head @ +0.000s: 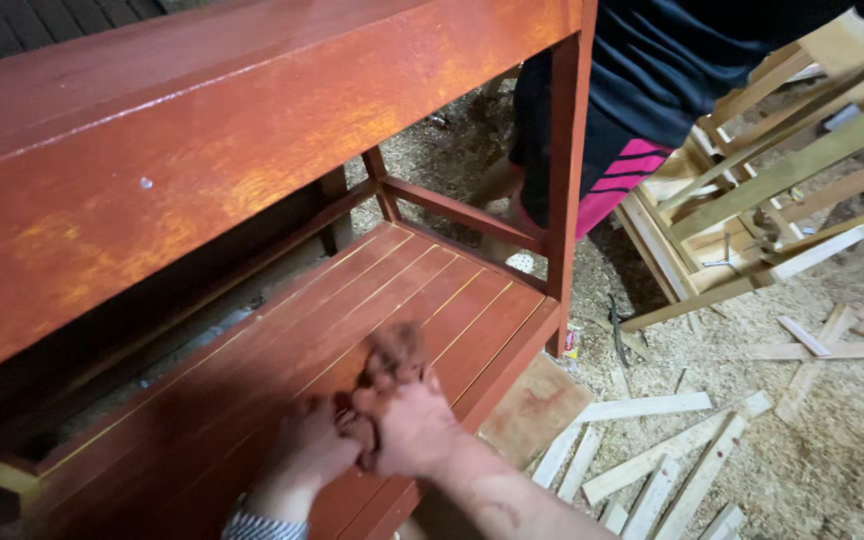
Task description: The person applies reddish-brown wood stain to a wooden shelving unit, wiping the stain onto the shelves and frame with a cloth. They periodically dip the cloth into a bowl of stain on the workbench, reposition the unit, and wipe different shelf surfaces and edges.
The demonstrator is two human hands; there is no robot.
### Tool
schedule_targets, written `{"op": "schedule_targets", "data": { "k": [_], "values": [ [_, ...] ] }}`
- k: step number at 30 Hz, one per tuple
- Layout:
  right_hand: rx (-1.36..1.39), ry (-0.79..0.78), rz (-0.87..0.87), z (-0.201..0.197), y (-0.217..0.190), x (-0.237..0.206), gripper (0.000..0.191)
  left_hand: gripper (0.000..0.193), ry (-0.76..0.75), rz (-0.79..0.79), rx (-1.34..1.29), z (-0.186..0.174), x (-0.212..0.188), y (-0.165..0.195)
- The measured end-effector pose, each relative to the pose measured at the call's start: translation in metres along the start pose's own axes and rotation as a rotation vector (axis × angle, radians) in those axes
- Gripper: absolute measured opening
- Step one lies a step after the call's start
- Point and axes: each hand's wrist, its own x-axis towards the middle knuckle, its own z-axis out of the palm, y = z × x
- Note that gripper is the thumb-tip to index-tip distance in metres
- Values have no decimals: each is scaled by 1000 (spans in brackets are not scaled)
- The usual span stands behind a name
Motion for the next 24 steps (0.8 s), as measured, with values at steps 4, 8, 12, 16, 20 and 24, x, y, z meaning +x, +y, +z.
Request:
{"op": "schedule_targets", "data": {
  "k": [4,8,12,16,20,24],
  "values": [
    [-8,-172,42,0,35,0,38,50,-113,-89,161,16,11,-46],
    [-49,-25,114,-19,131,22,38,52,-57,-69,143,29,18,-77],
    [3,213,313,-31,173,55,51,54,1,-2,110,30,20,-95],
    [-171,154,208,-8,103,65,48,57,75,96,63,22,14,-105],
    [309,301,-257,31,-23,51,20,62,304,316,-26,3,0,-108],
    [337,158,-329,50,-88,50,26,51,51,-185,90,-14,-18,-121]
  ]
}}
